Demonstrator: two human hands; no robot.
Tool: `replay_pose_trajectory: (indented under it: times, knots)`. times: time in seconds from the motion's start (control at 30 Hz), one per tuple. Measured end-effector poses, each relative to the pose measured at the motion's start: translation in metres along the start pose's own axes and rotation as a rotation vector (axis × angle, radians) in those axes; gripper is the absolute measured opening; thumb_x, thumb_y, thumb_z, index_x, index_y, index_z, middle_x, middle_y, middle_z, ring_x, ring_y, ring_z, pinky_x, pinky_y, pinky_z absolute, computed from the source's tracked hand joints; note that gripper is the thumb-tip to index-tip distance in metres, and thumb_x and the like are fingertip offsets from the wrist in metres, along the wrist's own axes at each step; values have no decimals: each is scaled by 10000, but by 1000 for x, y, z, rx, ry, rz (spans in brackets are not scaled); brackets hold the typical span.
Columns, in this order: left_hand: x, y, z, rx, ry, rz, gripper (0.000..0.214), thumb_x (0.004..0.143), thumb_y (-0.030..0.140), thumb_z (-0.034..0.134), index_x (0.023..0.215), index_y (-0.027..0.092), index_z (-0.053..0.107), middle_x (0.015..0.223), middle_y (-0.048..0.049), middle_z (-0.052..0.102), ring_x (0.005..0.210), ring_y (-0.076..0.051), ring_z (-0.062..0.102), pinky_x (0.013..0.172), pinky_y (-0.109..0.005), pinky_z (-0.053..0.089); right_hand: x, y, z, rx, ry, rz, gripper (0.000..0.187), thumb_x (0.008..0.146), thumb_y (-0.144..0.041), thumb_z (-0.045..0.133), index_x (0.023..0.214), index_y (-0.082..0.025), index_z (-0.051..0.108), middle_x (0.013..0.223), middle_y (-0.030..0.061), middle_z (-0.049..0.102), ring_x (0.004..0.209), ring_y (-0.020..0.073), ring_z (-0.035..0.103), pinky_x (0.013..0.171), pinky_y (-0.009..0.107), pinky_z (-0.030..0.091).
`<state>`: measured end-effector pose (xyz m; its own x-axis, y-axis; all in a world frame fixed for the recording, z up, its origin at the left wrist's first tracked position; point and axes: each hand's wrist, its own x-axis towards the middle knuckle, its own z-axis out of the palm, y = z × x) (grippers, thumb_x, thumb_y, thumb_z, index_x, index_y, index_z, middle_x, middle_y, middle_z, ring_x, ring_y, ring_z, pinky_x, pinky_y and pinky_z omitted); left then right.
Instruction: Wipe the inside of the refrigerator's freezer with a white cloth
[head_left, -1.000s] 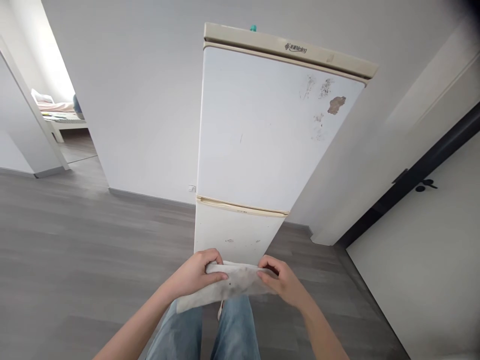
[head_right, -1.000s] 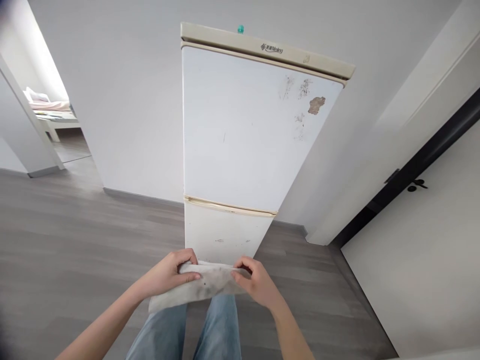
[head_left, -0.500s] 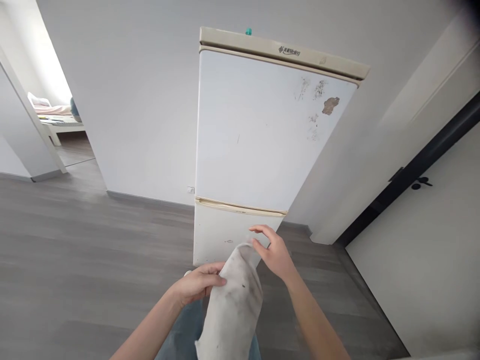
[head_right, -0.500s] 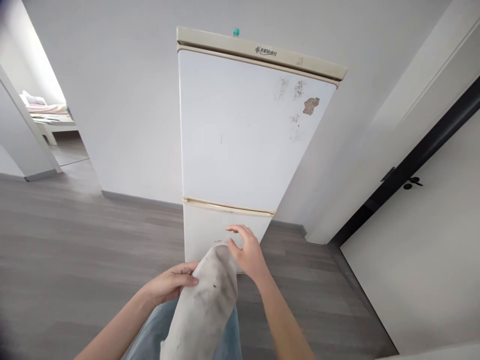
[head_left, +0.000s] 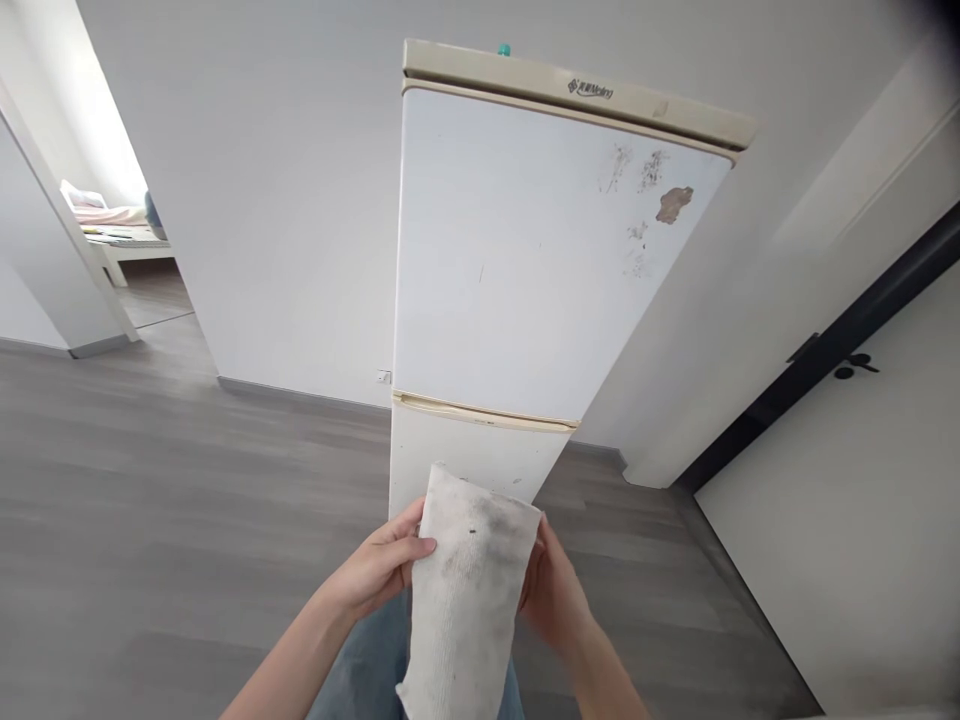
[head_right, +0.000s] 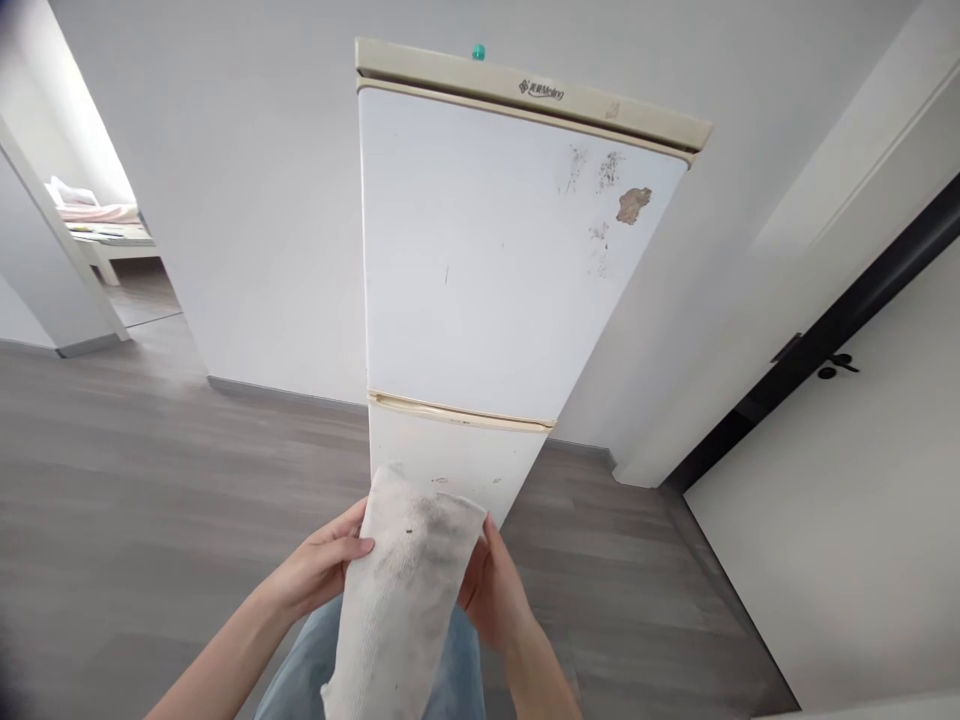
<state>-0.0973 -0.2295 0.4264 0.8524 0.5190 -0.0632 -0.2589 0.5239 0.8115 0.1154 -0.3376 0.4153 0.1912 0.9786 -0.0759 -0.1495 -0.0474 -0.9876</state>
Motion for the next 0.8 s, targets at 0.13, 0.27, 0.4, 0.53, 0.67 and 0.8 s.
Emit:
replay_pose_trajectory:
  times: [0.13,0.27,0.4,0.53,0.67,0.8]
  knots:
    - [-5,8,7,117,9,-18,616,843,298,660,1409,366,427,1287,-13,663,883,-131,654,771,-235,504,-3,-20,-3,197,-51,79,618,805,-719,543,1199,-260,673,1132,128,692,981,303,659,787,409,528]
    - [-11,16,17,167,-47,18,563,866,306,636,1393,371,448,1341,-11,629,1076,-181,629,811,-254,489,-8,-32,-4,127,-4,56,498,747,-515,744,1169,-260,676,1169,114,684,989,294,659,799,399,539]
    - [-16,19,22,202,-85,60,556,883,291,614,1404,357,432,1376,-29,604,1198,-226,586,862,-291,493,-13,-39,-7,54,5,-29,444,757,-464,753,1134,-239,690,1150,121,689,998,291,658,840,421,549]
    - [-19,21,23,221,-98,61,562,892,275,598,1417,357,414,1362,-39,611,1112,-217,626,899,-328,502,-21,-44,-11,2,-19,-75,402,795,-431,728,1144,-238,681,1128,119,696,972,279,668,816,407,563]
    - [-20,22,23,222,-67,40,526,889,300,601,1379,416,450,1234,-8,673,986,-176,636,884,-327,501,-28,-49,-12,-116,11,-134,443,838,-424,682,1236,-236,634,1201,132,668,1021,273,654,822,384,571]
    - [-12,14,18,263,121,18,167,769,331,703,907,254,755,779,11,697,656,-102,509,631,-229,400,-21,-47,-15,-233,29,-325,290,861,-430,647,1106,-297,729,1193,98,680,964,259,665,758,342,574]
